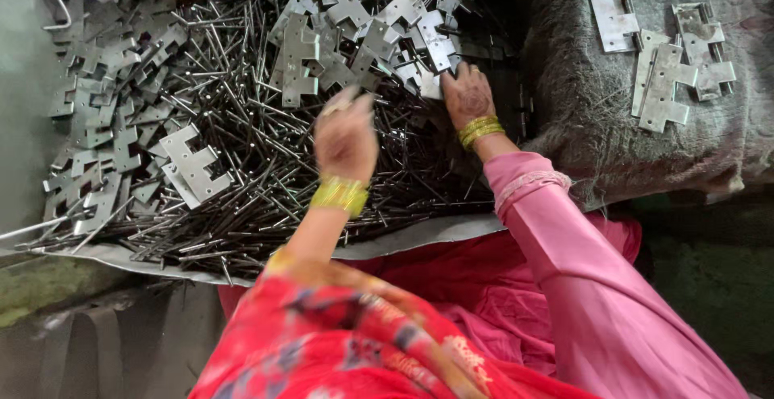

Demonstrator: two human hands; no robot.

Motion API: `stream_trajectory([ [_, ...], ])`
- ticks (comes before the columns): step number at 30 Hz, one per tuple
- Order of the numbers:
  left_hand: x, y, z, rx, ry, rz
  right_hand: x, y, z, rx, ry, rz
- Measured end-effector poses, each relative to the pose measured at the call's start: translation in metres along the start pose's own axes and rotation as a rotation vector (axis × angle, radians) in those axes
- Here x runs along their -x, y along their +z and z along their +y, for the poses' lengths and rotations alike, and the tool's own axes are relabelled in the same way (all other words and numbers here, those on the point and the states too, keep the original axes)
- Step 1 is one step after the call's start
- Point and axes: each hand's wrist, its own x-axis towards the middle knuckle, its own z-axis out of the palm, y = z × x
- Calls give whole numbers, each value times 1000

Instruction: The person sits on the floor and repeatedly picks up metal plates and pins from a large pile, inserts the pins into the plates, and places the assembled units aside. The hands work continuously with the metal components without using any tools.

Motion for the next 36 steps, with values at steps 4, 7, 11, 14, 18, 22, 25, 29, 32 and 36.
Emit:
stream_trajectory([
  [4, -36, 118, 9, -241, 224, -159, 10, -29, 5, -15, -36, 35],
  [7, -58, 143, 8, -284, 214, -499, 15, -69, 11, -210, 188, 127],
  [11, -67, 78, -3, 236, -104, -427, 38, -100, 3, -1424, 599, 182],
  [14, -45, -9, -11, 501, -451, -396, 67, -106, -27, -1870, 1115, -47],
  [18, -2, -100, -16, 598, -306, -340, 94, -97, -71, -2225, 1172, -163],
  [22, 41, -150, -35, 669, 23, -220, 105, -82, -92, -2297, 1129, -162],
  [25, 63, -160, -52, 573, -249, -513, 108, -70, -108, -2264, 1092, -194],
  [29, 63, -131, -42, 597, -581, -439, 109, -66, -118, -2144, 1053, -364],
  [32, 51, -110, -16, 664, -773, -267, 101, -73, -123, -2224, 1132, -368],
  [36, 46, -105, 23, 1064, -985, -250, 94, -86, -121, -2153, 1187, -470],
])
